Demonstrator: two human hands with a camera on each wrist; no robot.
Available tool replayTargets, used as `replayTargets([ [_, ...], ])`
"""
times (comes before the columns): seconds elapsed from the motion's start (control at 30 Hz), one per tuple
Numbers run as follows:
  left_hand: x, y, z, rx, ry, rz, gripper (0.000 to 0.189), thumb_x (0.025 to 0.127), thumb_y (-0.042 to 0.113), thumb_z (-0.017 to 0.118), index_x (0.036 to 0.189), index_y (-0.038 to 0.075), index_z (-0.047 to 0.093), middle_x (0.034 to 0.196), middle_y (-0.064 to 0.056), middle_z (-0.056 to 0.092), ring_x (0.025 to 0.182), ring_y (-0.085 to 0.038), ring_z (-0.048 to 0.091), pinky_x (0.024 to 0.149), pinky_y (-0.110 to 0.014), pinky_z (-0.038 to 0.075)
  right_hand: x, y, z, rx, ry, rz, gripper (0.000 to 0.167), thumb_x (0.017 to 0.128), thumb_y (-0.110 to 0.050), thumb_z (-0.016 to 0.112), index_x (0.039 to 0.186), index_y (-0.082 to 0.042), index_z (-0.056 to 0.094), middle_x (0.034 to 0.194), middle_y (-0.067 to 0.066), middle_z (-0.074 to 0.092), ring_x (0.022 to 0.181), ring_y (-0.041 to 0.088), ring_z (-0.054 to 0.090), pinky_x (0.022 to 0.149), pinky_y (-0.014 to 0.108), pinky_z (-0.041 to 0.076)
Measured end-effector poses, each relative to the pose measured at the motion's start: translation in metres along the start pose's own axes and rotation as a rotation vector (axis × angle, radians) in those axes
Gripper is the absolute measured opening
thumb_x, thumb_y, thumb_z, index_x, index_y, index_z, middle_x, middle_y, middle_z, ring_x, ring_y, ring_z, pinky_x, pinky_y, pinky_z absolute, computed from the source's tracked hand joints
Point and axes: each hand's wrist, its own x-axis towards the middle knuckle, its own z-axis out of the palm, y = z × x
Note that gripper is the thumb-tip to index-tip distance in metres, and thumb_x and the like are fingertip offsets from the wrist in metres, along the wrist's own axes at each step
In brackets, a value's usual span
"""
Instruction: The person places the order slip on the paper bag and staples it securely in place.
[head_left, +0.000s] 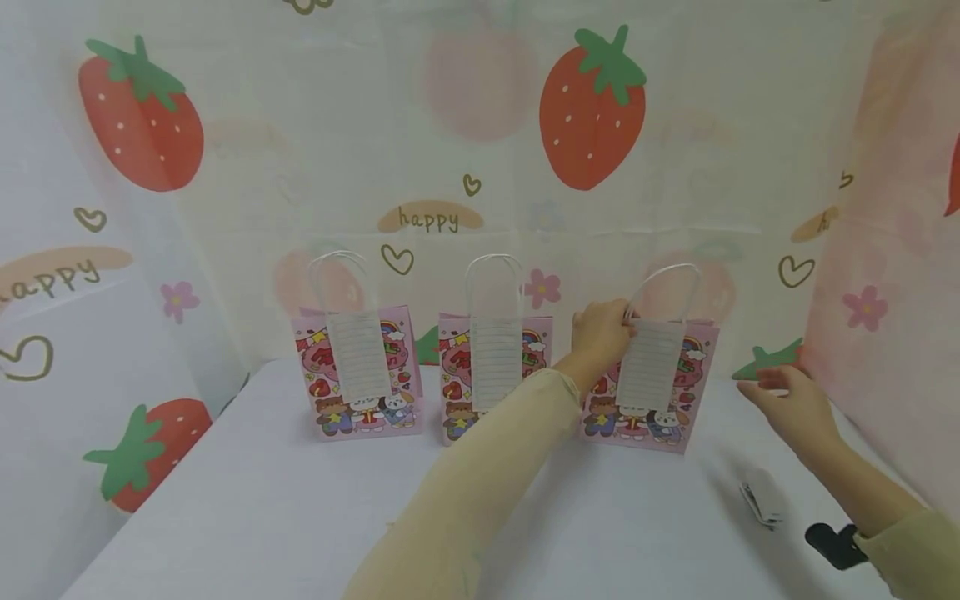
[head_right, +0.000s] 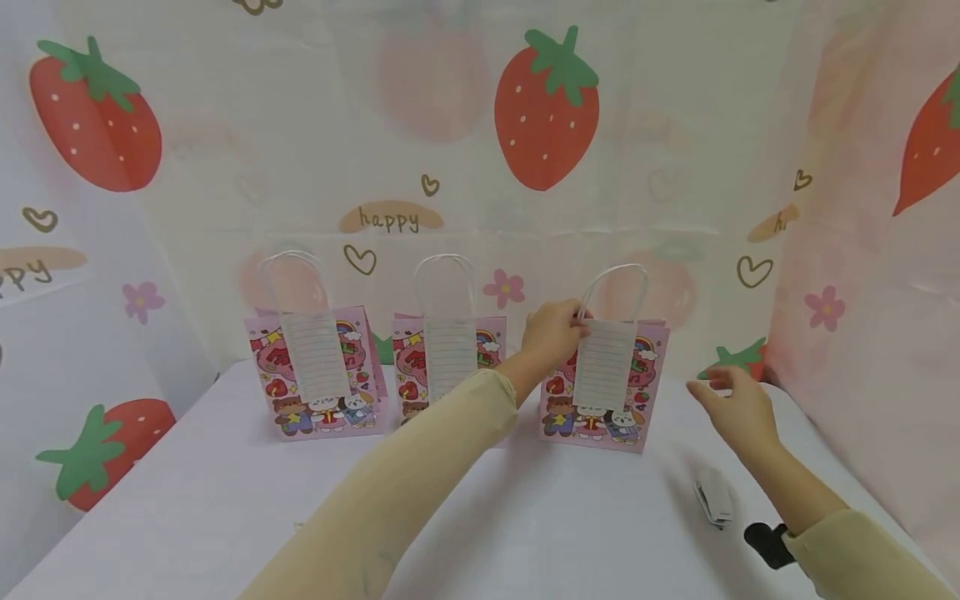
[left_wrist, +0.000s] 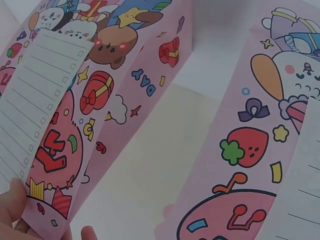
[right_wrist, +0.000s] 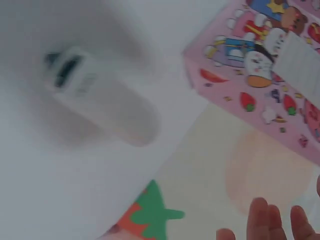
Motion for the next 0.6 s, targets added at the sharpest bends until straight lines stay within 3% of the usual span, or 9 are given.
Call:
replayTargets([
  [0.1, 0.0, 0.0, 0.001, -0.001, -0.001, -0.009, 0.013, 0.094, 0.03, 0.064, 0.104, 0.025, 0.069, 0.096, 0.013, 0.069, 0.089, -0.007, 0.057, 0.075, -0.022, 0.036, -0.01, 0.018, -0.005, 0.032, -0.092, 0.063, 0.052, 0.1, -0.024, 0.052, 0.125, 0.02, 0.042, 0.117, 0.04, 0.052, 0.083, 0.026, 0.063, 0.068, 0.039, 0.049],
  [0.23, -0.001, 0.001, 0.001, -0.008, 0.02, -0.017, 0.012, 0.094, 0.03, 0.064, 0.103, 0.026, 0.069, 0.096, 0.014, 0.069, 0.084, -0.007, 0.054, 0.072, -0.022, 0.032, -0.019, 0.039, -0.01, 0.098, -0.218, 0.177, 0.062, 0.101, -0.03, 0.048, 0.132, 0.021, 0.033, 0.123, 0.04, 0.05, 0.078, 0.007, 0.062, 0.072, 0.043, 0.05],
  [0.4, -0.001, 0.002, 0.001, 0.007, 0.041, -0.018, 0.012, 0.092, 0.031, 0.064, 0.102, 0.025, 0.069, 0.096, 0.014, 0.07, 0.082, -0.006, 0.054, 0.071, -0.021, 0.032, -0.028, 0.06, -0.011, 0.14, -0.373, 0.32, 0.074, 0.1, -0.039, 0.051, 0.135, 0.021, 0.025, 0.129, 0.04, 0.045, 0.091, 0.022, 0.066, 0.074, 0.044, 0.052],
  [0.5, -0.001, 0.002, 0.003, 0.016, 0.046, -0.019, 0.013, 0.092, 0.031, 0.064, 0.101, 0.025, 0.07, 0.096, 0.014, 0.07, 0.083, -0.007, 0.055, 0.071, -0.02, 0.033, -0.033, 0.068, -0.007, 0.144, -0.487, 0.404, 0.079, 0.096, -0.042, 0.057, 0.131, 0.023, 0.028, 0.114, 0.033, 0.054, 0.094, 0.026, 0.063, 0.074, 0.046, 0.052],
  [0.6, 0.0, 0.002, 0.005, 0.014, 0.051, -0.025, 0.013, 0.092, 0.031, 0.065, 0.101, 0.025, 0.07, 0.096, 0.013, 0.07, 0.084, -0.007, 0.057, 0.072, -0.02, 0.035, -0.038, 0.074, -0.001, 0.139, -0.562, 0.452, 0.077, 0.094, -0.042, 0.061, 0.125, 0.024, 0.035, 0.096, 0.016, 0.057, 0.089, 0.024, 0.058, 0.072, 0.044, 0.051],
])
